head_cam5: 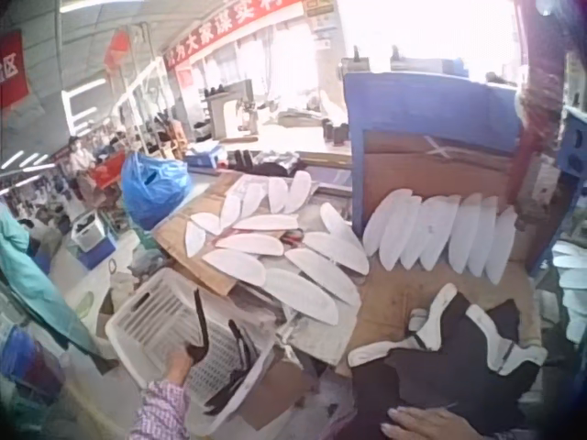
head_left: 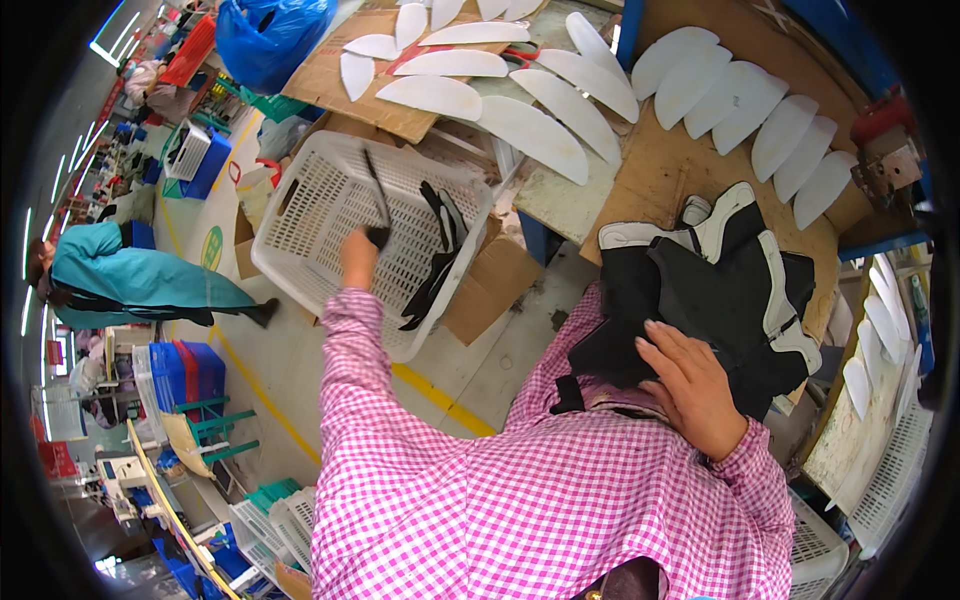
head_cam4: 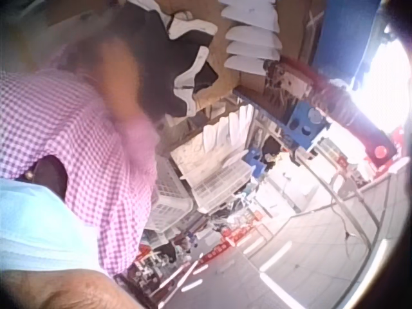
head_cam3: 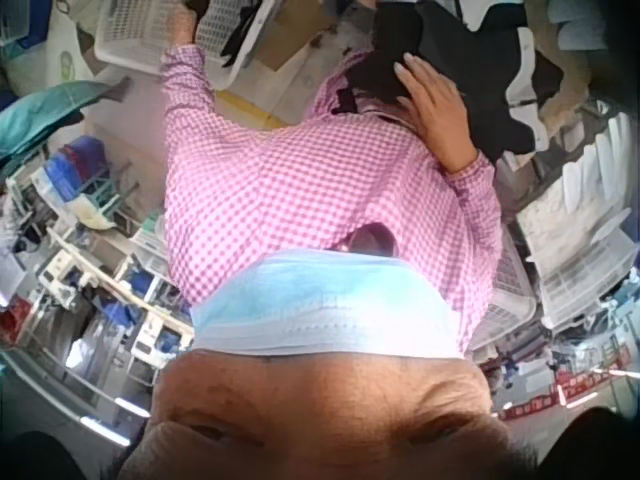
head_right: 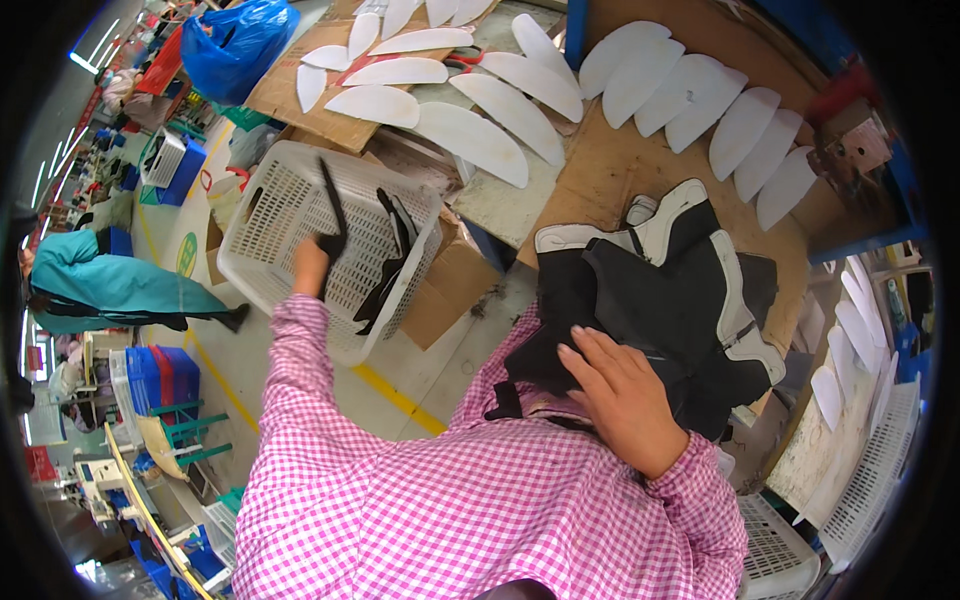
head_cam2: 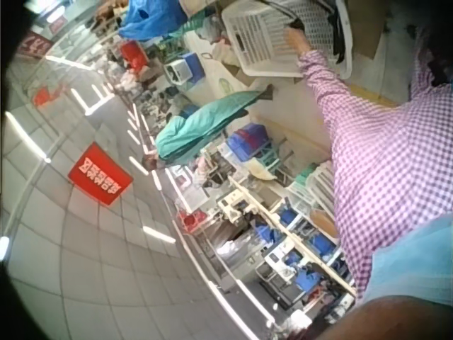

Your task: The person repeatedly places white insole-like pieces onto black shoe upper parts at a press machine, aligns them, and presses them together. The person handles multiple pairs of components one at a time and stacks the finished units in a nearby basket.

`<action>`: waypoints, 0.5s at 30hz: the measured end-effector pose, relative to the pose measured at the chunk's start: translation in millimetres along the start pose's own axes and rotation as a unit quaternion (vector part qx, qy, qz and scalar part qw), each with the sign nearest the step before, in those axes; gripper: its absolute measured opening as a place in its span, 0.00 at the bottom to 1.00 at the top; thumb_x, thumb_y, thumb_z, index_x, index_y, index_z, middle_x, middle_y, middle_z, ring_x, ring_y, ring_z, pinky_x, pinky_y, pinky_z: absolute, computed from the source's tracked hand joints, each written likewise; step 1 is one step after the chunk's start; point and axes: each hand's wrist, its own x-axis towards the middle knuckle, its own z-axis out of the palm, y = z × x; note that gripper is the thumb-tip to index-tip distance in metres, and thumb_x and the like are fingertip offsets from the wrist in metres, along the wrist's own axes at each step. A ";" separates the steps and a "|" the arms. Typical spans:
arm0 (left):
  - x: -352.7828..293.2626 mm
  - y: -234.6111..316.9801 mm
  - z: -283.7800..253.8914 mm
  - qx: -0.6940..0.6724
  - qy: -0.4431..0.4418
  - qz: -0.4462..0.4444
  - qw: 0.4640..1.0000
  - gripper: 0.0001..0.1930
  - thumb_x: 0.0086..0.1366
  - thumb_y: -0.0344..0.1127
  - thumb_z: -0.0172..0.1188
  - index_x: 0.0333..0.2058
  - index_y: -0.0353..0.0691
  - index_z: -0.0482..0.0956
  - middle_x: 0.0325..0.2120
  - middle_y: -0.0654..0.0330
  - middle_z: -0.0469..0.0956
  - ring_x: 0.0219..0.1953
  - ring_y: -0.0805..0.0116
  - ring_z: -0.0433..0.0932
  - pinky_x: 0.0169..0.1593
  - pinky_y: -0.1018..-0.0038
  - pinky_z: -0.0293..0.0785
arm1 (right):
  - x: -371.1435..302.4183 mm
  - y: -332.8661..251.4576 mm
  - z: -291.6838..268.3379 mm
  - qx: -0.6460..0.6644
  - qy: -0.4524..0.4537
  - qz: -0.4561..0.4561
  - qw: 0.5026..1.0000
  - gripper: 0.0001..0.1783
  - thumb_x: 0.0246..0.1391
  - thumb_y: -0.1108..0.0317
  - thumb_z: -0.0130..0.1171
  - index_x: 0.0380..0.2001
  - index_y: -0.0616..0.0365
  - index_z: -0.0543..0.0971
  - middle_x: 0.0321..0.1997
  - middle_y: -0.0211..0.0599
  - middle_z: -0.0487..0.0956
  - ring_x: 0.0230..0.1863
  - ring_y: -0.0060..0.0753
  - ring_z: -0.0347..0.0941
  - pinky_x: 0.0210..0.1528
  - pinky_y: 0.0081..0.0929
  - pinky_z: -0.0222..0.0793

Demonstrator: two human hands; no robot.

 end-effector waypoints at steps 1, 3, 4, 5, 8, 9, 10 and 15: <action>-11.2 7.1 28.9 0.021 -0.060 0.019 0.998 0.15 0.54 0.26 0.50 0.40 0.38 0.80 0.35 0.41 0.79 0.41 0.42 0.77 0.45 0.56 0.72 | -3.9 1.7 -1.0 -0.009 -0.003 0.018 1.000 0.32 0.41 0.73 0.64 0.54 0.60 0.71 0.59 0.48 0.70 0.59 0.47 0.67 0.55 0.38 0.64; -34.9 17.4 78.5 0.040 -0.161 0.045 0.985 0.15 0.53 0.26 0.51 0.39 0.38 0.81 0.36 0.39 0.78 0.43 0.42 0.76 0.49 0.56 0.71 | -10.6 6.5 -1.1 -0.013 0.031 0.037 0.999 0.31 0.41 0.73 0.64 0.53 0.60 0.72 0.58 0.48 0.71 0.58 0.46 0.68 0.54 0.38 0.64; -43.4 18.8 96.3 0.005 -0.166 0.013 0.986 0.16 0.53 0.27 0.49 0.39 0.38 0.81 0.38 0.38 0.77 0.45 0.41 0.75 0.50 0.54 0.70 | -13.6 9.6 -0.9 -0.029 0.017 0.047 0.998 0.31 0.41 0.74 0.64 0.53 0.60 0.72 0.57 0.47 0.71 0.58 0.46 0.68 0.54 0.38 0.65; -44.8 13.7 104.6 -0.017 -0.157 0.000 0.988 0.17 0.53 0.27 0.49 0.40 0.37 0.81 0.39 0.37 0.77 0.45 0.40 0.75 0.50 0.53 0.70 | -16.5 13.0 -0.7 -0.042 0.020 0.051 0.998 0.30 0.41 0.74 0.64 0.52 0.60 0.72 0.57 0.47 0.71 0.58 0.46 0.68 0.54 0.37 0.65; -34.2 0.2 104.5 -0.036 -0.230 0.014 0.972 0.19 0.54 0.30 0.53 0.46 0.36 0.77 0.42 0.38 0.76 0.47 0.43 0.75 0.51 0.58 0.70 | -25.6 25.6 -3.6 -0.060 0.030 0.071 0.995 0.30 0.41 0.75 0.64 0.52 0.59 0.72 0.57 0.46 0.72 0.57 0.45 0.69 0.53 0.38 0.65; -28.2 -2.2 94.6 -0.044 -0.223 0.020 0.974 0.20 0.55 0.31 0.54 0.48 0.35 0.75 0.43 0.38 0.76 0.47 0.44 0.75 0.51 0.59 0.70 | -28.1 31.6 -5.7 -0.056 0.046 0.077 0.994 0.30 0.42 0.75 0.64 0.52 0.59 0.72 0.57 0.46 0.72 0.57 0.44 0.69 0.53 0.38 0.65; -23.8 -1.1 81.6 -0.063 -0.227 0.006 0.972 0.22 0.55 0.33 0.55 0.50 0.35 0.74 0.43 0.39 0.76 0.48 0.45 0.76 0.52 0.60 0.70 | -31.2 37.4 -7.9 -0.062 0.059 0.075 0.993 0.29 0.43 0.75 0.64 0.52 0.59 0.72 0.56 0.45 0.73 0.57 0.44 0.69 0.53 0.38 0.65; -39.5 61.7 -13.7 -0.295 -0.249 -0.020 0.922 0.28 0.59 0.36 0.59 0.57 0.32 0.68 0.48 0.45 0.76 0.49 0.54 0.76 0.53 0.67 0.69 | -42.6 82.3 -20.2 -0.099 0.177 0.119 0.972 0.33 0.44 0.70 0.66 0.56 0.60 0.69 0.58 0.47 0.71 0.59 0.48 0.67 0.56 0.37 0.63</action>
